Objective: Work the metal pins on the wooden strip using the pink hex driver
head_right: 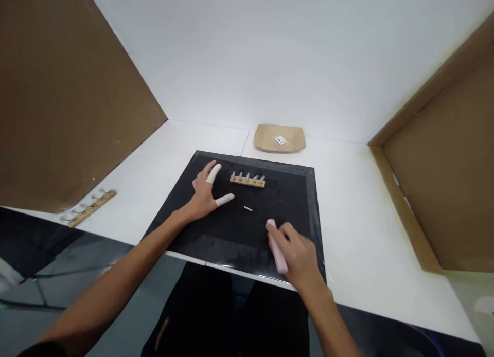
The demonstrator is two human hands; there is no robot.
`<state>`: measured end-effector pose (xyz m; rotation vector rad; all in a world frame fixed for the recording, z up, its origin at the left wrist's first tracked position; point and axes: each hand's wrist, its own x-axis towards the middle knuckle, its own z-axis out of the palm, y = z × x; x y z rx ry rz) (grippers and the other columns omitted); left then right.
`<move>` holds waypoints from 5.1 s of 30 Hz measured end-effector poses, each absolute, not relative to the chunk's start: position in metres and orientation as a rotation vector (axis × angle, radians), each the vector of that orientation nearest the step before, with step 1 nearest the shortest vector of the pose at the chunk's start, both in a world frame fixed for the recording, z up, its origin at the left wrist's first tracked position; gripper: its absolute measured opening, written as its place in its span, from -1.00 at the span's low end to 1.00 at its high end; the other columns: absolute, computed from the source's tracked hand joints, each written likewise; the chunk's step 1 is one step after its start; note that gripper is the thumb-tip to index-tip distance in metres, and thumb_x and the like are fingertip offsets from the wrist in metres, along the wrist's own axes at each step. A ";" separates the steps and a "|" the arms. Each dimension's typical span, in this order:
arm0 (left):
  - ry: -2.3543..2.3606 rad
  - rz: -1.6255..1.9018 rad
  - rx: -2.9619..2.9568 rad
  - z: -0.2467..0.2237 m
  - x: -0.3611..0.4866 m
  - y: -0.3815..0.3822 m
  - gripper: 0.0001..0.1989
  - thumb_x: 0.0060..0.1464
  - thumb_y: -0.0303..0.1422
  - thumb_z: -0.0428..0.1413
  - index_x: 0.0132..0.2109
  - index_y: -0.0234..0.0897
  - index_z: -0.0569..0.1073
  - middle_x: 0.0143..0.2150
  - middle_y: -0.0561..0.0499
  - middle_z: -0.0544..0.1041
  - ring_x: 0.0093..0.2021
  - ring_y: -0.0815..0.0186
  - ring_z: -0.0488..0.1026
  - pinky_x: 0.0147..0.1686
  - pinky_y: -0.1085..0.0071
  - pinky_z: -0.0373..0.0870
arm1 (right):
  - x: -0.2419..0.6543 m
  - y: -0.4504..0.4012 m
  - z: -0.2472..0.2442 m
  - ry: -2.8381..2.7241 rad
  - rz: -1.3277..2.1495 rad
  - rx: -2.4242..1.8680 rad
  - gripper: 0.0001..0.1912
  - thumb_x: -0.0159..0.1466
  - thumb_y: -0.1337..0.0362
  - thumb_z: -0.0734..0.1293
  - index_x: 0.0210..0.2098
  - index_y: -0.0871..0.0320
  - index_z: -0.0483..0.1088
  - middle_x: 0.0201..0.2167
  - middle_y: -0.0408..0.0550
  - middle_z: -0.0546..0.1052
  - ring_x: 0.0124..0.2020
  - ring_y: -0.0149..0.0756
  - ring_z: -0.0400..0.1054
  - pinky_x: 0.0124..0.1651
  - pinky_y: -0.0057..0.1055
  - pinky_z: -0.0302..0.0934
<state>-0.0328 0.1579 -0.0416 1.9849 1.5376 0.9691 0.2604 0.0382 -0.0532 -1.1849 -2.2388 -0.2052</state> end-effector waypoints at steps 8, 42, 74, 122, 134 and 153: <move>1.375 1.382 1.412 -0.043 -0.026 0.134 -0.21 0.09 -0.06 0.34 0.38 -0.13 0.26 0.52 -0.23 0.15 0.31 0.00 0.39 0.40 -0.02 0.16 | 0.242 0.102 -0.033 -2.503 -0.557 -1.057 -0.52 0.28 0.64 0.23 0.12 0.24 0.49 -0.44 -0.08 0.50 -0.49 -0.32 0.30 -0.40 -0.32 0.09; 1.461 1.417 1.513 -0.059 -0.056 0.210 -0.44 0.26 -0.22 0.16 0.34 -0.23 0.31 0.50 -0.28 0.09 -0.05 0.23 0.52 0.07 0.14 0.52 | 0.296 0.161 -0.031 -2.744 -0.168 -1.577 -0.35 0.33 0.56 0.21 0.34 0.01 0.34 -0.05 0.03 0.57 -0.08 -0.16 0.47 -0.32 -0.39 0.21; 0.915 0.087 2.630 0.005 0.031 0.280 -0.75 -0.02 -0.07 0.33 -0.27 -0.11 0.69 0.14 -0.14 0.62 0.25 -0.14 0.30 0.30 -0.09 -0.22 | 0.299 0.084 -0.089 -1.963 -0.062 -1.484 -0.66 0.48 0.33 0.20 0.20 0.18 0.39 -0.04 0.08 0.57 -0.03 -0.08 0.43 0.01 -0.12 0.36; 1.039 0.240 2.494 0.007 0.019 0.267 -0.05 -0.31 0.09 0.48 0.27 -0.05 0.50 0.43 -0.22 0.36 0.43 -0.31 0.16 0.40 -0.19 -0.16 | 0.302 0.085 -0.094 -1.911 0.053 -1.460 -0.74 0.47 0.28 0.24 0.09 0.14 0.43 -0.04 0.06 0.56 -0.03 -0.06 0.44 0.05 -0.06 0.37; 1.559 0.446 2.289 -0.050 -0.097 0.148 -0.21 0.27 0.00 0.11 0.52 -0.11 0.07 0.60 -0.27 -0.08 0.54 -0.28 -0.07 0.42 -0.34 -0.13 | 0.301 0.105 -0.056 -1.863 -0.062 -1.369 -0.82 0.43 0.15 0.33 -0.02 0.04 0.47 0.11 0.07 0.46 0.15 0.00 0.34 0.21 0.05 0.22; 1.660 0.626 2.517 -0.066 -0.068 0.114 -0.02 0.27 -0.04 0.20 0.56 -0.09 -0.23 0.57 -0.40 -0.07 0.49 -0.33 0.01 0.34 -0.34 0.05 | 0.253 0.220 -0.051 -2.398 0.285 -1.513 -0.78 0.15 0.19 0.51 -0.19 0.05 0.60 0.31 0.04 0.40 0.30 0.20 0.20 0.34 0.17 0.03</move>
